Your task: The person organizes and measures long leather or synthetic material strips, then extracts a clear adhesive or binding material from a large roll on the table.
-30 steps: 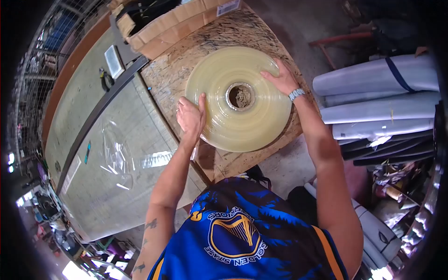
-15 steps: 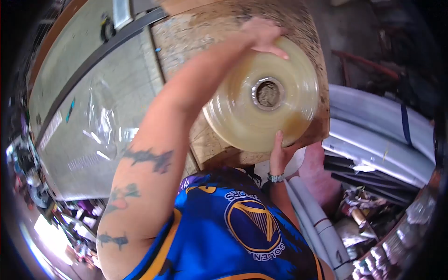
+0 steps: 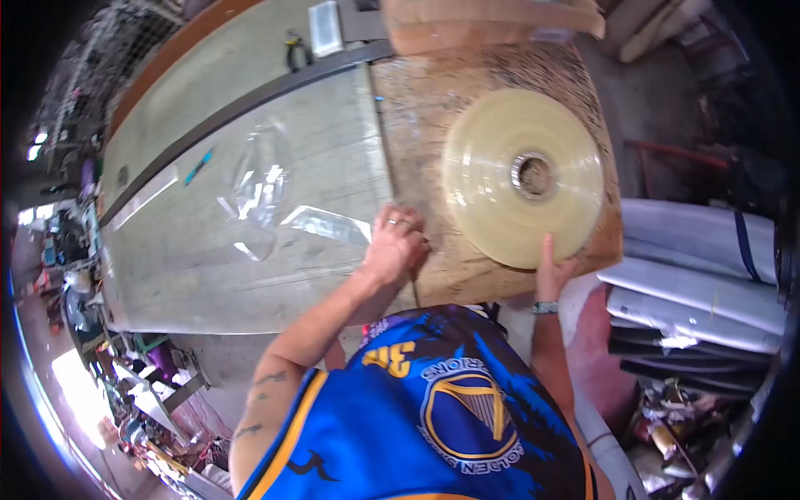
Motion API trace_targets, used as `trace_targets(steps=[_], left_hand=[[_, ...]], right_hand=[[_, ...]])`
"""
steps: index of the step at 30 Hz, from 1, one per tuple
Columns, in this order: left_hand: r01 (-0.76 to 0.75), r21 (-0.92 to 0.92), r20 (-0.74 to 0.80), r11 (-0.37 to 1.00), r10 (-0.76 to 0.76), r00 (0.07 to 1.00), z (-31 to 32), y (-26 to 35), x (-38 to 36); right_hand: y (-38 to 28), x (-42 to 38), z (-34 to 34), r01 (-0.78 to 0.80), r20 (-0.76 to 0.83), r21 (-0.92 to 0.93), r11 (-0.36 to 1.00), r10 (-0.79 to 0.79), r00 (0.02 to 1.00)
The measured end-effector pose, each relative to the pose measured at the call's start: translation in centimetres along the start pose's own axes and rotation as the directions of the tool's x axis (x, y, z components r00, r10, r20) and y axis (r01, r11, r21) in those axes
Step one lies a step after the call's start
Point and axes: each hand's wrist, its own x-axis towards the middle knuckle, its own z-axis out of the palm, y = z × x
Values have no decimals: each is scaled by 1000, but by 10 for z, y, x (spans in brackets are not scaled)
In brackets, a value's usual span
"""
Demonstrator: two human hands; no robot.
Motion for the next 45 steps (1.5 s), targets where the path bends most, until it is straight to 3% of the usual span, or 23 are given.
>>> trace_targets(steps=[1,6,8,9,10,11,13,16,18,19,21,24,26,27,28,29,30,31,33,35,39,41,45], left_hand=[[-22,-9,2,1000,22,1000,3,-7,-10],[195,-302,-165,933,-253,953,-85,-53,-53],[370,-306,-227,877,-444,867,-116,-99,-75],[419,-198,-222,886,-457,861,-135,-125,-87],[538,-272,-206,798,-594,778,-153,-142,-93],[542,-111,-322,833,-546,773,-157,-174,-107],[628,-25,-185,778,-621,762,-176,-234,-124],[642,378,-67,668,-672,738,-204,-231,-110],[670,392,-35,631,-717,696,-198,-271,-117],[657,465,-220,593,-641,735,-199,-252,-105],[657,575,-540,487,-378,752,-198,-206,-84],[563,330,-498,758,-366,786,-158,-152,-16],[353,79,-365,932,-302,880,-109,-73,43],[351,-9,-277,936,-340,899,-74,-45,67],[460,-81,-91,884,-467,880,-52,-9,96],[549,-151,-1,822,-555,832,-17,5,120],[679,-123,160,724,-661,733,-6,27,146],[695,-112,-50,711,-702,710,25,42,158],[716,-15,-219,698,-701,679,42,52,175],[687,19,-240,727,-663,709,42,46,184],[551,72,-125,831,-541,832,21,22,213],[415,75,-16,907,-415,910,6,10,246],[48,54,183,997,-57,981,7,-17,323]], right_hand=[[-1,0,2,2,21,-3,1000,-2,1000],[-17,0,6,21,67,-41,999,-18,998],[-11,0,-2,48,28,-102,994,-45,999],[2,2,0,60,11,-143,988,-59,998],[9,7,-2,68,-11,-183,981,-72,997],[7,9,-9,55,99,-130,990,-43,994],[1,11,-22,9,306,-29,1000,0,952],[7,24,-38,94,323,-185,978,-30,946],[1,29,-44,182,184,-350,919,-123,975],[-1,35,-50,207,117,-434,877,-173,978],[-3,57,-57,289,135,-400,870,-256,957],[-34,93,-48,393,174,-406,825,-352,920],[-65,125,-27,463,219,-319,827,-411,885],[-75,144,-13,496,237,-270,826,-442,865],[-79,166,1,561,286,-253,788,-493,822],[-82,186,13,622,335,-235,747,-539,773],[-86,200,21,591,399,-240,770,-477,783],[-91,210,28,556,460,-247,794,-409,788],[-100,217,29,522,540,-256,813,-328,775],[-114,219,19,535,593,-257,805,-305,745],[-80,198,2,365,467,-162,917,-254,847],[-59,167,-11,370,331,-243,897,-282,900],[-35,84,-22,116,128,-283,952,-83,988]])
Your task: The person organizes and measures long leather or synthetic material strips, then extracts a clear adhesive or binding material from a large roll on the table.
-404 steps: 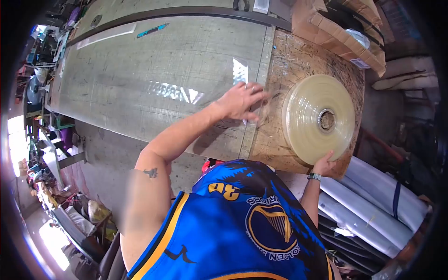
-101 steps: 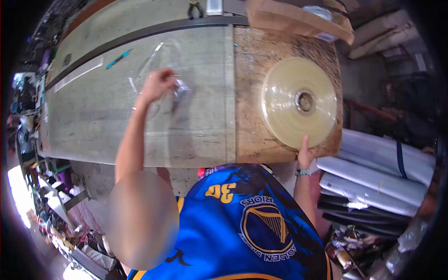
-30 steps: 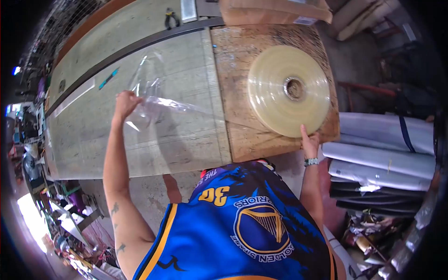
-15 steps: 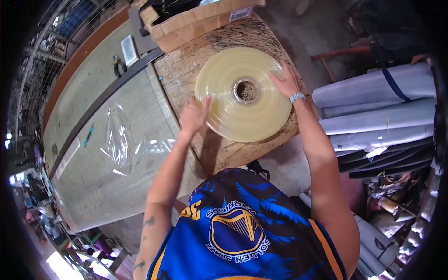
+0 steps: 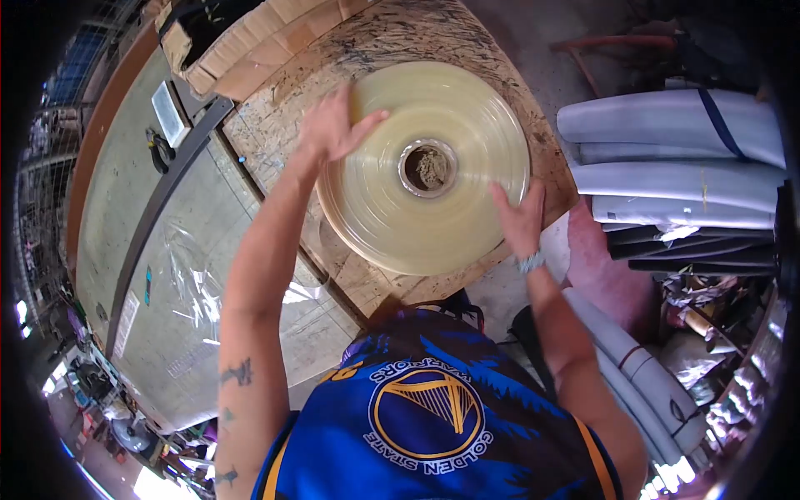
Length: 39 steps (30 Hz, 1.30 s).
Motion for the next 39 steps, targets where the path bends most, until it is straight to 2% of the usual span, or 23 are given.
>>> trace_targets(steps=[3,5,7,8,10,13,14,17,19,21,22,23,24,25,26,28,29,30,33,35,37,38,39], left_hand=[[-228,38,151,973,220,964,-9,10,51],[-303,76,243,950,277,930,-17,24,72],[-295,193,200,936,257,945,-19,39,75],[-257,179,44,950,253,966,-11,34,70],[-218,147,-269,965,251,930,20,20,59],[1,-87,-449,996,-40,893,-3,21,-49],[68,-60,-441,996,-87,893,-12,20,-97],[262,-42,-332,964,-261,906,-4,33,-231],[249,68,-335,966,-213,918,37,28,-284],[105,-30,-219,994,-109,970,58,10,-303],[38,-85,-166,996,-52,985,48,10,-309],[-10,-176,-269,984,-39,962,37,12,-315],[15,-296,-266,955,-97,959,17,7,-325],[33,-409,-262,912,-152,953,-3,-5,-337],[42,-515,-257,856,-201,945,-19,-22,-348],[129,-668,-338,733,-453,825,-43,-71,-377],[217,-640,-388,737,-554,736,-52,-99,-390],[273,-707,-284,653,-615,736,-66,-132,-403],[622,-384,-148,682,-711,688,-104,-182,-424],[642,-63,-81,764,-645,760,-96,-213,-425],[613,175,-223,771,-575,787,-84,-227,-422],[621,296,-197,725,-590,783,-81,-243,-416],[653,441,-243,616,-618,747,-96,-214,-405]], right_hand=[[11,-66,24,-67,-77,106,992,75,994],[7,-91,41,-94,-98,198,976,115,989],[-2,-96,47,-129,-89,292,948,161,983],[-6,-96,47,-145,-91,339,930,185,978],[-9,-93,42,-147,-34,344,927,169,985],[-22,-87,34,-72,-23,404,912,89,996],[-27,-87,33,-39,-34,436,899,59,998],[-6,-87,38,-118,-59,245,962,136,989],[2,-87,43,-105,-114,111,988,118,987],[6,-86,44,-89,-161,-33,995,83,983],[3,-84,41,-66,-120,98,993,78,990],[0,-84,38,-48,-68,226,973,65,996],[-3,-82,37,-37,-11,352,935,43,999],[-2,-80,35,-19,17,289,957,15,1000],[-3,-81,37,-16,35,338,941,4,999],[-11,-85,35,-23,56,427,904,-1,998],[-15,-87,33,-61,5,322,945,63,998],[-12,-87,33,-26,28,303,953,18,999],[4,-79,26,54,95,282,958,-83,992],[8,-82,15,67,163,314,947,-124,979],[26,-72,-4,28,253,26,999,-34,967],[31,-64,-11,13,292,-111,994,20,956],[26,-57,-22,-3,276,-183,983,55,960]])
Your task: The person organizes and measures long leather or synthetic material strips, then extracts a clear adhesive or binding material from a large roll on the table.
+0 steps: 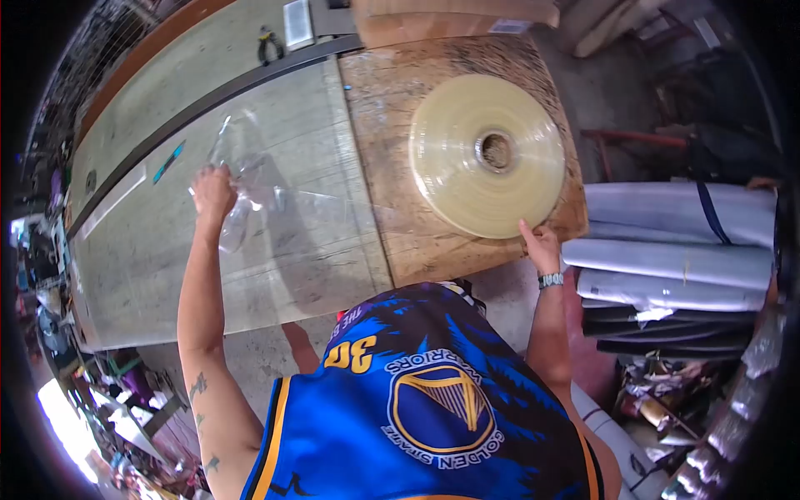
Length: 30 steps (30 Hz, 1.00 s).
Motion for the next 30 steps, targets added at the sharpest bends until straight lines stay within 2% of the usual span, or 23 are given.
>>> trace_targets(steps=[2,3,4,5,6,7,8,9,10,11,13,14,16,17,18,21,22,24,25,29,30], left_hand=[[34,-78,-231,996,-52,972,-28,35,-5],[40,-120,-342,992,-79,936,-37,55,-3],[-38,-204,-416,978,-51,908,-39,80,-1],[-159,-306,-462,939,-1,887,-30,108,5],[-362,-387,-562,848,94,822,-23,147,7],[-388,-503,-478,773,126,869,-36,198,-3],[-284,-587,-327,758,99,940,-38,247,-10],[-253,-652,-257,715,105,961,-19,292,-9],[-165,-684,-105,710,127,986,8,330,-5],[-72,-699,49,712,147,988,21,361,-1],[28,-638,-32,770,-63,998,-7,400,-16],[83,-611,-79,787,-166,983,-20,408,-17],[38,-583,-63,812,-92,994,-30,406,-5],[30,-568,-40,822,-63,997,-31,400,-2],[-48,-578,-89,814,-4,996,-30,398,9],[-193,-555,-20,809,219,975,-58,398,56],[-279,-553,-19,785,322,946,-62,400,75],[-454,-542,-39,707,518,854,-68,409,116],[-538,-530,-57,656,605,794,-70,415,136],[-751,-443,-130,490,793,595,-80,459,183],[-761,-385,-67,522,807,587,-95,467,184]], right_hand=[[-14,8,-29,-75,-17,-115,991,73,997],[-13,23,-36,-26,-84,-126,992,15,996],[-12,42,-44,19,-150,-144,989,-41,988],[1,74,-36,153,-238,18,988,-144,961],[11,110,-27,300,-339,163,940,-233,912],[-6,134,-34,317,-292,179,931,-258,921],[-31,153,-38,334,-245,199,921,-283,927],[-46,180,-35,422,-265,142,895,-376,888],[-57,197,-32,506,-278,82,859,-467,839],[-75,194,-34,448,-155,68,891,-434,887],[-114,189,-53,334,98,24,942,-335,937],[-113,195,-54,354,71,10,935,-354,933],[-102,198,-45,382,36,-25,924,-381,924],[-88,199,-37,349,-14,1,937,-349,937],[-69,199,-27,318,-61,25,948,-316,947],[-51,157,-31,276,-151,162,947,-253,956],[-43,138,-27,280,-204,201,939,-239,949],[-39,92,-17,130,-219,198,972,-86,972],[-39,69,-9,119,-245,301,946,-44,969],[-26,20,41,136,-404,304,943,-2,915],[-27,9,52,153,-429,359,921,18,903]])
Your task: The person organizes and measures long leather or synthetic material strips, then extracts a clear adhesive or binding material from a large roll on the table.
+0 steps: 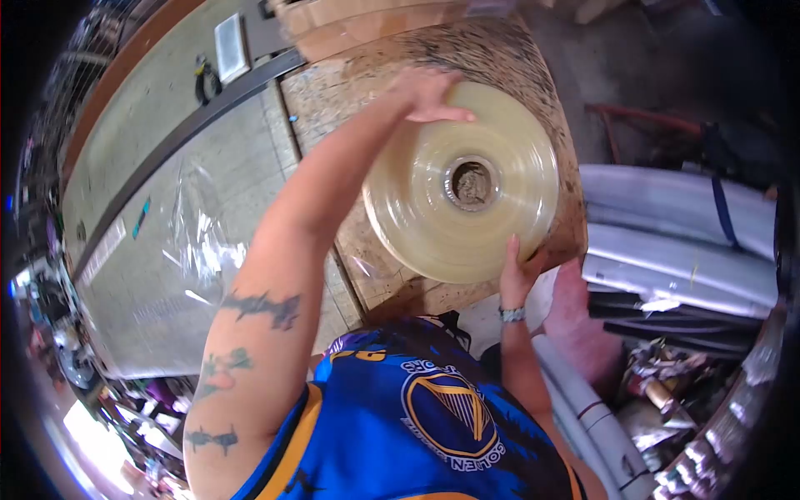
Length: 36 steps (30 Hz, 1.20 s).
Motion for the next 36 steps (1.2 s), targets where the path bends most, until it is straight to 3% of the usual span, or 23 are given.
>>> trace_targets(steps=[1,4,7,9,11,13,16,18,21,22,23,24,25,26,27,28,29,31,33,34,36], left_hand=[[8,64,70,998,-13,997,-12,10,4],[23,166,-239,986,18,971,1,21,-1],[144,-9,-574,989,-124,809,50,18,-51],[223,-231,-479,947,-310,821,23,43,-147],[281,-277,-492,919,-387,780,28,73,-241],[342,-195,-356,919,-391,849,62,110,-309],[239,-120,-414,964,-267,870,130,120,-341],[191,-127,-396,973,-226,890,150,99,-347],[31,-559,-430,829,-322,843,77,59,-394],[116,-584,-516,804,-478,711,52,44,-415],[258,-768,-334,586,-711,619,32,21,-435],[284,-810,-299,513,-778,552,14,-11,-459],[362,-645,-379,673,-693,613,13,-59,-483],[501,-527,-253,687,-689,679,1,-89,-507],[560,-560,-151,611,-739,656,5,-122,-524],[701,-412,-26,583,-776,630,-8,-133,-528],[697,-381,39,607,-743,668,-12,-144,-532],[736,-314,95,600,-752,653,-17,-162,-525],[707,-132,96,695,-701,707,-13,-196,-521],[735,-56,137,676,-724,676,-24,-189,-514],[690,-74,220,720,-663,716,-30,-199,-516]], right_hand=[[-1,-7,3,-14,-34,63,998,16,999],[-10,-6,7,-19,13,58,998,18,1000],[-8,-13,0,-64,25,57,996,63,998],[7,-13,-1,-23,16,-127,992,25,1000],[7,-8,-2,-31,-4,-208,978,31,1000],[-7,-11,-2,-75,-1,-186,980,76,997],[6,-4,1,13,73,145,989,-23,997],[10,-3,2,27,64,68,997,-32,997],[12,8,-1,46,58,-58,997,-43,997],[14,13,1,47,54,-98,994,-42,998],[18,14,3,40,46,-139,989,-34,998],[24,12,3,25,33,-186,982,-19,999],[31,8,1,4,13,-237,971,-1,1000],[39,7,5,-3,49,-147,989,11,999],[48,11,11,-18,76,-59,998,23,997],[52,15,2,-29,72,-31,999,31,997],[56,21,-7,-39,68,-3,999,39,997],[51,12,-24,-51,30,-68,996,53,998],[37,6,-10,-50,31,-106,993,54,998],[32,5,-3,-45,47,-118,992,51,998],[28,12,-10,-39,131,-191,981,65,989]])
